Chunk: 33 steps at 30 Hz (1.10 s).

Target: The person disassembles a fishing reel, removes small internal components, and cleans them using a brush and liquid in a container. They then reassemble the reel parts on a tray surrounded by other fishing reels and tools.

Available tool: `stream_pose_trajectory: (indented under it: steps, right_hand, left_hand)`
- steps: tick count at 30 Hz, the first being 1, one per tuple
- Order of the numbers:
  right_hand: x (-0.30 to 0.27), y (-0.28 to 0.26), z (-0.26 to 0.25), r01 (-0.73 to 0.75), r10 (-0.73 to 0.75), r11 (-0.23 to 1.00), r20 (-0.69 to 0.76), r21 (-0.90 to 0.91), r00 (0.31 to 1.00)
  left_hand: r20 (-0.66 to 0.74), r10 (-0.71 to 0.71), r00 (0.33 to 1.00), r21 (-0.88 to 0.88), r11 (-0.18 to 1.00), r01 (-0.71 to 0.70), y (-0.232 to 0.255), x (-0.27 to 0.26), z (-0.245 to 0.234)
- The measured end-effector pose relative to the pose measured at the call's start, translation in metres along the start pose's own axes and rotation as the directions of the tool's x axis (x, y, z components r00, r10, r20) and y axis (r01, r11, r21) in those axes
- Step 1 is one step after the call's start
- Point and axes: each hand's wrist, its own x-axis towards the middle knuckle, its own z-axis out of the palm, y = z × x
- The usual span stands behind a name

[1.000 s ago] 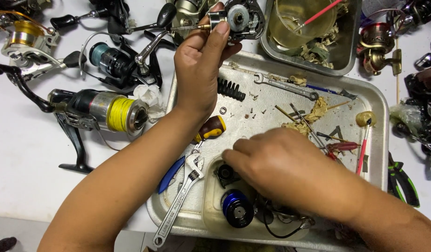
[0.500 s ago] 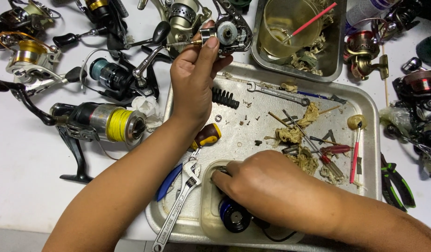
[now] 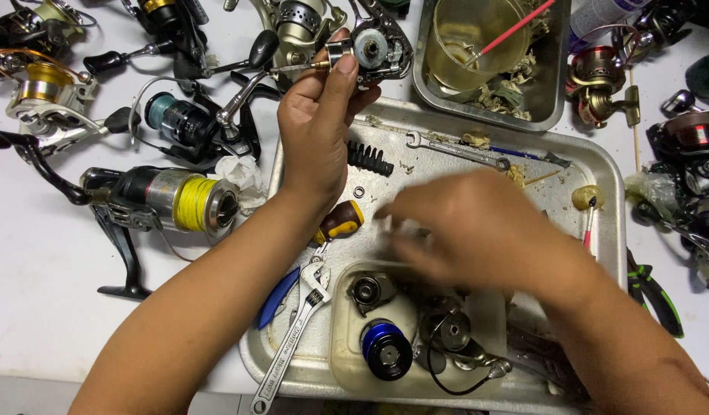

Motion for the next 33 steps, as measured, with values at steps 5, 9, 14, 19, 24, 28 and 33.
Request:
stream_pose_trajectory:
  steps: [5, 9, 14, 19, 24, 28, 33]
  right_hand:
    - [0.02, 0.038, 0.023, -0.099, 0.108, 0.974, 0.037, -0.205, 0.993]
    - [0.03, 0.043, 0.042, -0.077, 0.1, 0.973, 0.097, -0.218, 0.99]
    - [0.04, 0.048, 0.058, -0.065, 0.111, 0.953, 0.143, -0.297, 0.983]
    - [0.044, 0.048, 0.062, -0.056, 0.112, 0.946, 0.16, -0.319, 0.981]
    - [0.044, 0.048, 0.059, -0.084, 0.144, 0.955, 0.196, -0.285, 0.97]
    - [0.039, 0.045, 0.049, -0.12, 0.183, 0.957, 0.229, -0.263, 0.956]
    - [0.016, 0.043, 0.01, -0.091, 0.091, 0.979, 0.012, 0.185, 0.996]
  left_hand:
    - [-0.036, -0.01, 0.999, 0.018, 1.0, 0.011, 0.007, -0.001, 0.008]
    - [-0.059, -0.013, 0.998, 0.043, 0.999, 0.015, 0.007, 0.0, 0.009]
    - [-0.067, -0.022, 0.998, 0.036, 0.999, 0.025, 0.006, -0.001, 0.008]
    - [-0.062, -0.013, 0.998, 0.015, 1.0, 0.014, 0.006, -0.001, 0.008]
    - [-0.058, -0.005, 0.998, -0.002, 1.0, 0.004, 0.005, -0.001, 0.009]
    - [-0.027, -0.004, 1.0, 0.026, 1.0, 0.005, 0.001, -0.001, 0.003]
    - [0.016, -0.032, 0.999, 0.143, 0.989, 0.029, 0.008, -0.004, 0.008]
